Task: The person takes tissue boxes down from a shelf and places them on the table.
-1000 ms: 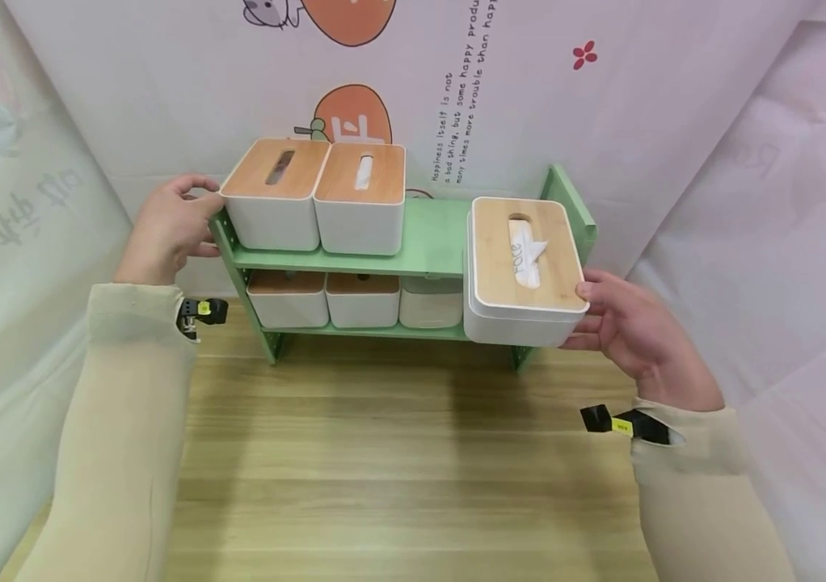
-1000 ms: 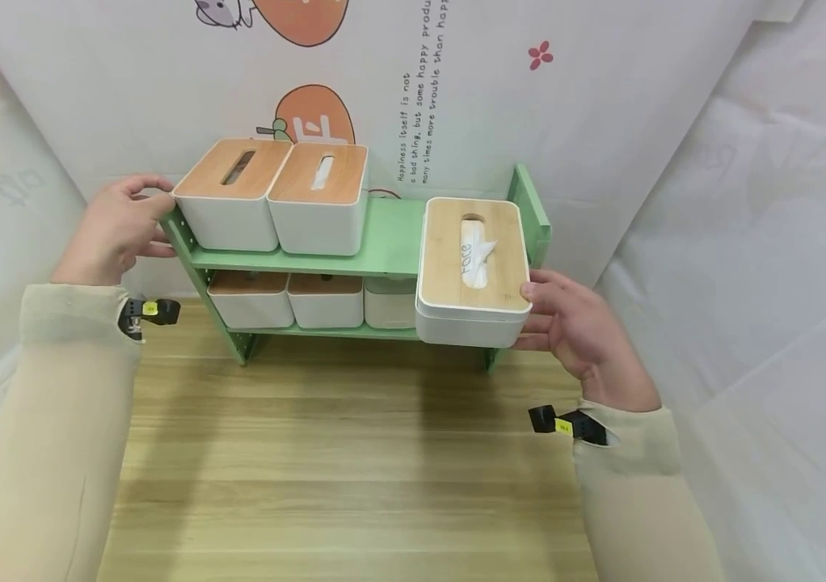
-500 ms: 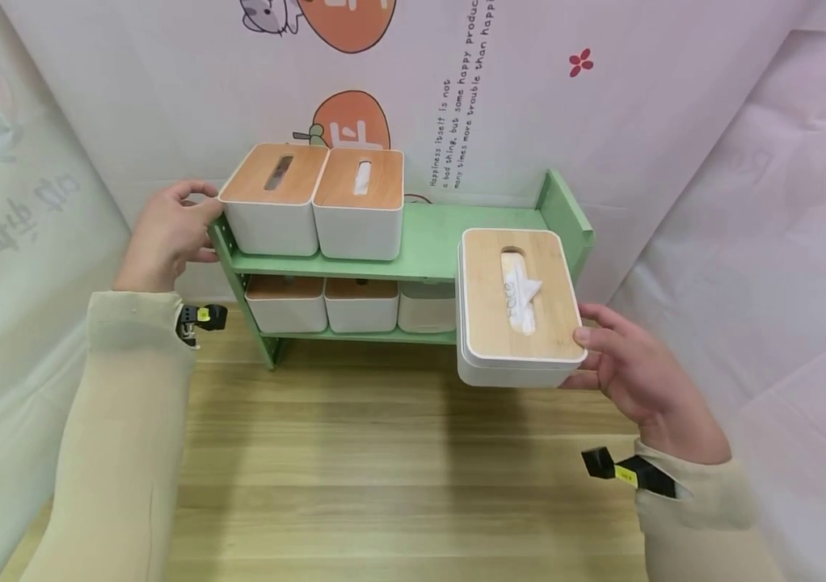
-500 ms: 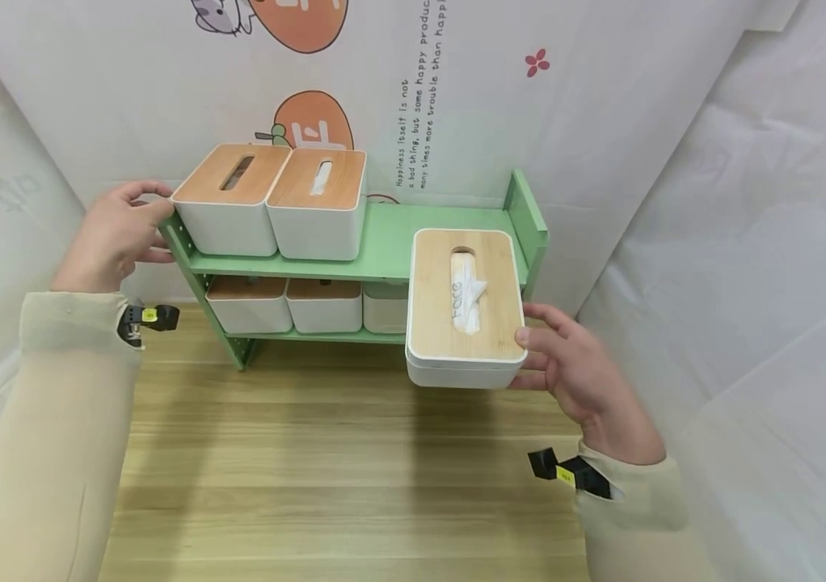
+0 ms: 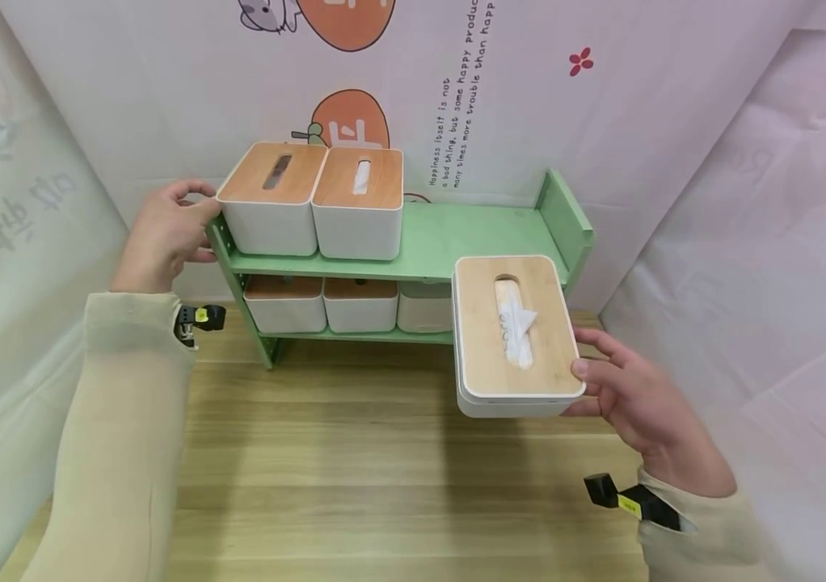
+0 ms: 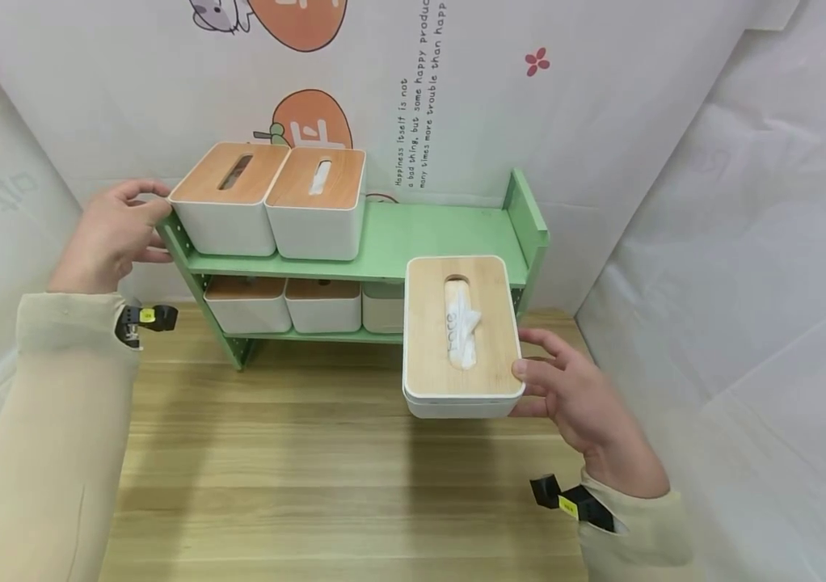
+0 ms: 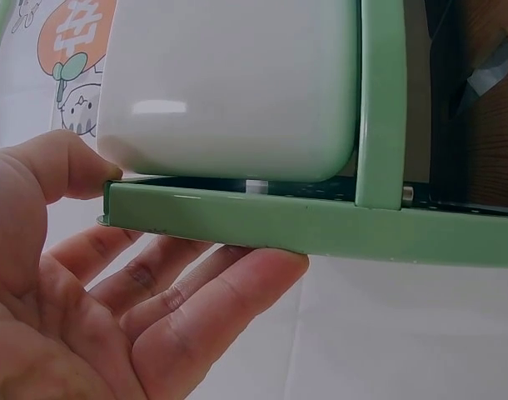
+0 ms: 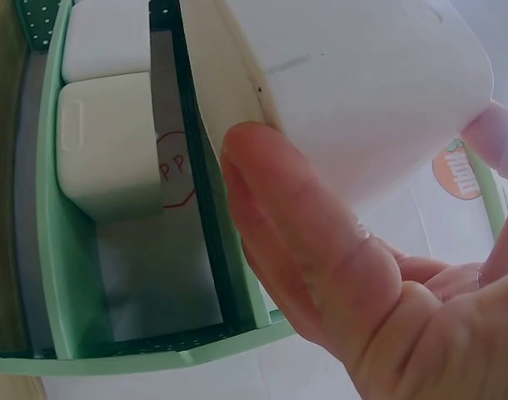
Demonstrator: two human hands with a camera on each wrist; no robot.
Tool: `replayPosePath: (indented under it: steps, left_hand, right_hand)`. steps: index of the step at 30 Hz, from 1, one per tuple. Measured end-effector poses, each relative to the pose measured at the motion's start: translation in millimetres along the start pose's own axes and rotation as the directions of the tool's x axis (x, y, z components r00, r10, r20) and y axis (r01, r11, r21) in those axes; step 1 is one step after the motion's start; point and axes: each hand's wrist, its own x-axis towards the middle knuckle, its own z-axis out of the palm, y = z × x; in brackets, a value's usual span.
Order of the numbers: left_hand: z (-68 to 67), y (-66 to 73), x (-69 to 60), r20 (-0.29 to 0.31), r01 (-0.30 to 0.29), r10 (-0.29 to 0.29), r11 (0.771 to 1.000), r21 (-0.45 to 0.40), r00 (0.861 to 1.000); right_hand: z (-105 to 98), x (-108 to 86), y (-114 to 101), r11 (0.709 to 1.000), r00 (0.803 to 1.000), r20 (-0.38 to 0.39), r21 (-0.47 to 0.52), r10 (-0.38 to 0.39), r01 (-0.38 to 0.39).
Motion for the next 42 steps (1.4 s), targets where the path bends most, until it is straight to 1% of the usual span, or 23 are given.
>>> replayPosePath:
  steps: [5, 10, 16, 20, 28, 36, 42]
  left_hand:
    - [-0.4, -2.3, 0.4, 0.000, 0.003, -0.003, 1.000, -0.001, 1.000]
    - [1.4, -1.7, 0.9, -0.008, -0.013, 0.013, 1.000, 0.003, 1.000]
    - [-1.2, -0.1, 1.0, -0.012, -0.003, 0.002, 1.000, -0.006, 1.000]
    - [-2.1, 0.0, 0.8, -0.014, -0.002, 0.002, 1.000, -0.008, 1.000]
    - [-0.1, -1.0, 1.4, -0.009, -0.005, 0.005, 1.000, -0.006, 1.000]
    - [0.4, -1.6, 2.7, -0.014, -0.008, 0.008, 1.000, -0.006, 1.000]
    - [0.3, -1.5, 2.8, -0.014, -0.008, 0.008, 1.000, -0.010, 1.000]
  right_hand:
    - [1.5, -2.7, 8.7, 0.997, 0.996, -0.061, -0.048, 0.059, -0.062]
    - [4.0, -3.2, 24.8, 0.985, 0.985, -0.118, -0.103, 0.127, -0.140]
    - [5.9, -0.1, 49.7, 0.956, 0.961, -0.172, -0.160, 0.217, -0.245]
    - [4.7, 2.1, 63.2, 0.935, 0.944, -0.211, -0.198, 0.252, -0.294]
    - [-0.3, 2.8, 85.4, 0.905, 0.922, -0.250, -0.235, 0.296, -0.354]
    - [-1.8, 4.5, 101.5, 0.890, 0.915, -0.269, -0.266, 0.300, -0.370]
    - [0.6, 6.0, 112.2, 0.886, 0.909, -0.274, -0.259, 0.314, -0.384]
